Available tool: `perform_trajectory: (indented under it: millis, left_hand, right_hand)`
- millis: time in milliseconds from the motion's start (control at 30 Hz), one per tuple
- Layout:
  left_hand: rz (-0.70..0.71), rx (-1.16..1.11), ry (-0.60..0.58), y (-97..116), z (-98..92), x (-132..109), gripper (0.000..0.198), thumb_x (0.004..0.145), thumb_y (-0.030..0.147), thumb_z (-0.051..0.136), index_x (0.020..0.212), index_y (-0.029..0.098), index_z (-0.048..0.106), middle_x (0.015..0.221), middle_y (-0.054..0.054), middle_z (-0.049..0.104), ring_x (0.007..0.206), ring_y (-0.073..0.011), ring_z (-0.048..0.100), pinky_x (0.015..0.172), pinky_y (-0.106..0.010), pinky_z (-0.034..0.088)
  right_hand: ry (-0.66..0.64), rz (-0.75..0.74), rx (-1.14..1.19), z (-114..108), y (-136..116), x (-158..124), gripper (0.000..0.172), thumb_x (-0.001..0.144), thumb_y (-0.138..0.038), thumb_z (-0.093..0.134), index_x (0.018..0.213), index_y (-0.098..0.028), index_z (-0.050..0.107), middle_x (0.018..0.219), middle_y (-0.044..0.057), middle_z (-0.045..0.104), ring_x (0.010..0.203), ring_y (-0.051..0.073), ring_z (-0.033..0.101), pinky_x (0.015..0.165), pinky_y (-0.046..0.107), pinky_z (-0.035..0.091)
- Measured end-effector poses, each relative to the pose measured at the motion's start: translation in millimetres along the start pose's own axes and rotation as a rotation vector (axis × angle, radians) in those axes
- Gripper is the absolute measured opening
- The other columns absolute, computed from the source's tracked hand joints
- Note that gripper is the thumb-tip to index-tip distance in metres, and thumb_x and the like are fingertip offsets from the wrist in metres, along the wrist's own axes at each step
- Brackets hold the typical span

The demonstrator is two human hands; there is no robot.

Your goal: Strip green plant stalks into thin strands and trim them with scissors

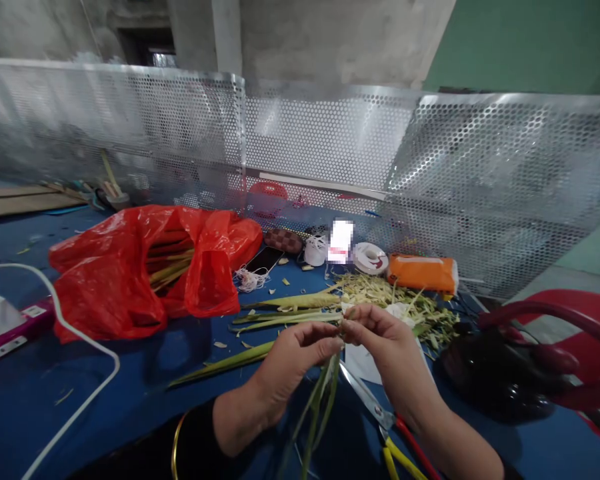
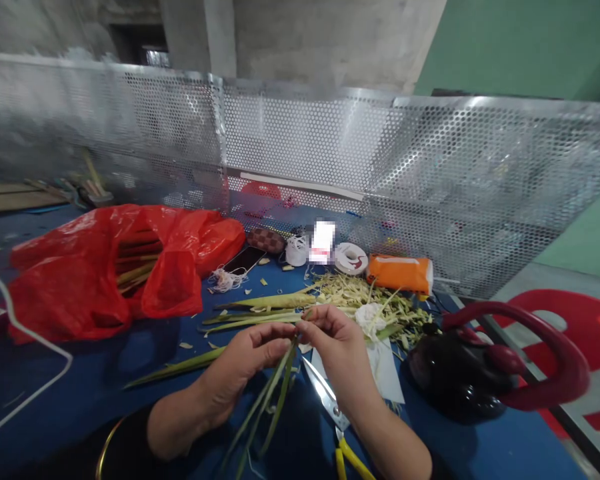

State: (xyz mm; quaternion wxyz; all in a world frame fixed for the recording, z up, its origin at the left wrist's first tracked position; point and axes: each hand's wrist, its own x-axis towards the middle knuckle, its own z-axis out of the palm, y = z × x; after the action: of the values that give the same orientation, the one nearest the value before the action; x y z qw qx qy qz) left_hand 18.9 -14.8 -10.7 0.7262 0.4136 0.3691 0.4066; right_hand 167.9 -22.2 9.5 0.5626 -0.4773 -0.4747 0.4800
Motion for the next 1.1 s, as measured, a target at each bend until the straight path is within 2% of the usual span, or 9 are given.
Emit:
perform_trajectory:
  millis: [67, 133, 300, 433, 533, 700, 867, 1000, 1100]
  left_hand:
    - [0.097, 0.054, 0.026, 1.9, -0.6, 1.9, 0.025, 0.062, 0.027, 0.079, 0.082, 0.015, 0.071, 0.078, -0.003, 0.068, 0.072, -0.0111, 0.057, 0.070, -0.023, 0.042]
    - [0.136, 0.108, 0.021, 2.6, -0.5, 2.7, 0.020, 0.061, 0.024, 0.078, 0.076, 0.014, 0.070, 0.075, -0.002, 0.067, 0.072, -0.0120, 0.057, 0.071, -0.024, 0.042]
    - [0.119, 0.131, 0.028, 2.5, 2.1, -0.5, 0.011, 0.063, 0.020, 0.074, 0.069, 0.012, 0.069, 0.061, 0.002, 0.062, 0.058, -0.0079, 0.049, 0.060, -0.021, 0.037]
    - [0.051, 0.041, 0.016, 1.2, 0.7, -1.8, 0.012, 0.066, 0.022, 0.073, 0.072, 0.013, 0.068, 0.070, -0.002, 0.067, 0.064, -0.0100, 0.056, 0.064, -0.022, 0.040]
    - [0.037, 0.028, 0.009, -0.4, -1.0, -1.2, 0.013, 0.065, 0.022, 0.074, 0.073, 0.014, 0.068, 0.071, -0.001, 0.066, 0.066, -0.0101, 0.056, 0.065, -0.022, 0.042]
    - [0.119, 0.065, 0.076, 0.2, 1.0, -0.4, 0.020, 0.065, 0.029, 0.075, 0.073, 0.013, 0.065, 0.067, 0.001, 0.062, 0.063, -0.0098, 0.052, 0.059, -0.022, 0.042]
    - [0.231, 0.096, 0.137, 3.9, 3.4, -1.1, 0.016, 0.065, 0.026, 0.073, 0.069, 0.013, 0.065, 0.060, 0.003, 0.058, 0.057, -0.0076, 0.048, 0.056, -0.020, 0.039]
    - [0.285, 0.136, 0.134, 6.3, 3.2, -2.4, 0.012, 0.066, 0.024, 0.071, 0.068, 0.013, 0.066, 0.061, 0.002, 0.060, 0.058, -0.0078, 0.050, 0.058, -0.020, 0.039]
    - [0.271, 0.127, 0.111, 6.3, 3.5, -2.5, 0.012, 0.068, 0.024, 0.069, 0.068, 0.013, 0.066, 0.063, 0.001, 0.064, 0.060, -0.0091, 0.053, 0.060, -0.020, 0.041]
  right_hand:
    - [0.005, -0.039, -0.039, 1.9, -1.0, -0.4, 0.016, 0.067, -0.025, 0.075, 0.068, -0.017, 0.061, 0.059, -0.004, 0.057, 0.058, 0.011, 0.050, 0.059, 0.024, 0.040]
    - [0.000, -0.063, -0.067, 2.9, -0.9, -2.0, 0.017, 0.067, -0.025, 0.073, 0.064, -0.017, 0.059, 0.059, -0.004, 0.056, 0.058, 0.011, 0.049, 0.057, 0.023, 0.038]
    - [-0.011, -0.051, -0.090, 2.4, 1.8, -5.1, 0.017, 0.067, -0.028, 0.073, 0.058, -0.016, 0.063, 0.058, -0.003, 0.054, 0.059, 0.011, 0.045, 0.055, 0.023, 0.036]
    - [0.015, 0.029, 0.018, 2.5, 2.8, -4.5, 0.015, 0.064, -0.031, 0.076, 0.071, -0.018, 0.072, 0.063, -0.001, 0.062, 0.060, 0.012, 0.051, 0.059, 0.024, 0.042]
    - [0.027, 0.017, 0.012, 3.2, 2.1, -4.2, 0.015, 0.064, -0.031, 0.077, 0.072, -0.019, 0.072, 0.065, -0.001, 0.065, 0.061, 0.012, 0.054, 0.060, 0.025, 0.045]
    - [0.004, -0.027, -0.085, 2.8, 1.9, -7.1, 0.016, 0.066, -0.033, 0.075, 0.073, -0.019, 0.071, 0.065, 0.000, 0.066, 0.062, 0.014, 0.057, 0.062, 0.027, 0.046]
    - [-0.038, -0.117, -0.233, 0.6, 4.0, -9.9, 0.014, 0.073, -0.032, 0.069, 0.075, -0.019, 0.070, 0.069, 0.001, 0.066, 0.065, 0.014, 0.054, 0.061, 0.027, 0.043]
    - [-0.057, -0.086, -0.197, 2.4, 3.4, -9.5, 0.013, 0.073, -0.031, 0.068, 0.071, -0.018, 0.069, 0.064, -0.001, 0.062, 0.061, 0.013, 0.053, 0.059, 0.025, 0.043]
    - [-0.047, -0.034, -0.124, 4.4, 3.3, -9.1, 0.014, 0.071, -0.031, 0.069, 0.068, -0.017, 0.067, 0.059, -0.002, 0.059, 0.058, 0.011, 0.052, 0.058, 0.024, 0.042]
